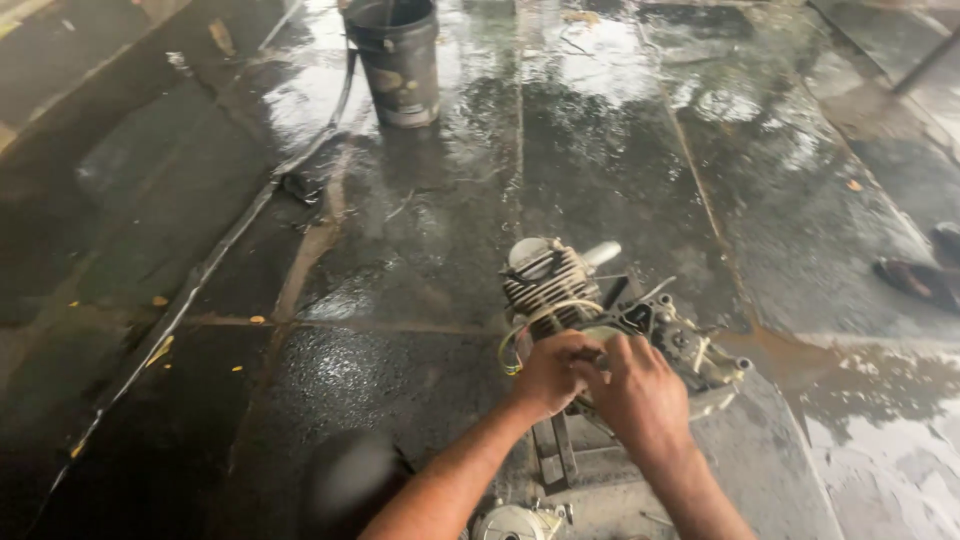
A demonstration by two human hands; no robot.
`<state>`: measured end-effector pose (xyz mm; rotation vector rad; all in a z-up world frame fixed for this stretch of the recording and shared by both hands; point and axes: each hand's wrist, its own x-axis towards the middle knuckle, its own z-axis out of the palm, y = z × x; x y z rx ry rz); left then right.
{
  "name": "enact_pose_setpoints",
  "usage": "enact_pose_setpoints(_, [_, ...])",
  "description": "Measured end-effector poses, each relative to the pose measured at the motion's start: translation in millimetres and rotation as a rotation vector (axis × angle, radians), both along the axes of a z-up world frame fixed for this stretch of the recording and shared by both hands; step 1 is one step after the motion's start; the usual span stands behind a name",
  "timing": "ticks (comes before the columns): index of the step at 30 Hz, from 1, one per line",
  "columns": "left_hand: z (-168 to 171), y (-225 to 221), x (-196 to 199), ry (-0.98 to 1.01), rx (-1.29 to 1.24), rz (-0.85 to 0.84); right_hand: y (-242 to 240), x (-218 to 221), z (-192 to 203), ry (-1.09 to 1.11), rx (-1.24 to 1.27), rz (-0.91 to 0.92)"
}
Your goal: Disassemble and inspect parts of a motorcycle engine located on a shop floor.
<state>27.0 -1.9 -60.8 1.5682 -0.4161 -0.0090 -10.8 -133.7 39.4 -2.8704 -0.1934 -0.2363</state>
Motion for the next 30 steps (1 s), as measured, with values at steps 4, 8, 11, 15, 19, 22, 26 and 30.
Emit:
enact_pose_setpoints(4, [3,1,-1,0.028,0.056,-0.026,-12,14,-35,0.068,-0.141,0.113])
enact_pose_setpoints(8, [-2,-1,2,-0.011,0.021,-0.058,-1,4,-13,-0.310,-0.065,0.352])
enact_pose_setpoints(11, [4,-1,-1,0.003,0.000,-0.032,4,-1,7,-0.138,-0.064,0.163])
enact_pose_setpoints(15, [-1,-2,2,0.043,0.071,-0.017,-17,16,-51,-0.075,-0.254,0.201])
enact_pose_setpoints(19, [-5,-1,2,0.095,-0.267,-0.088,1,-3,-3,-0.338,0.006,0.362])
enact_pose_setpoints(22, [-6,0,1,-0.092,0.003,0.036,5,-5,9,-0.220,0.146,0.185])
enact_pose_setpoints(26, [3,2,2,-0.069,-0.087,0.016,-6,4,-23,-0.193,0.067,0.226])
enact_pose_setpoints(30, [-30,2,10,-0.093,-0.300,-0.071,4,-6,0,-0.370,0.148,0.426])
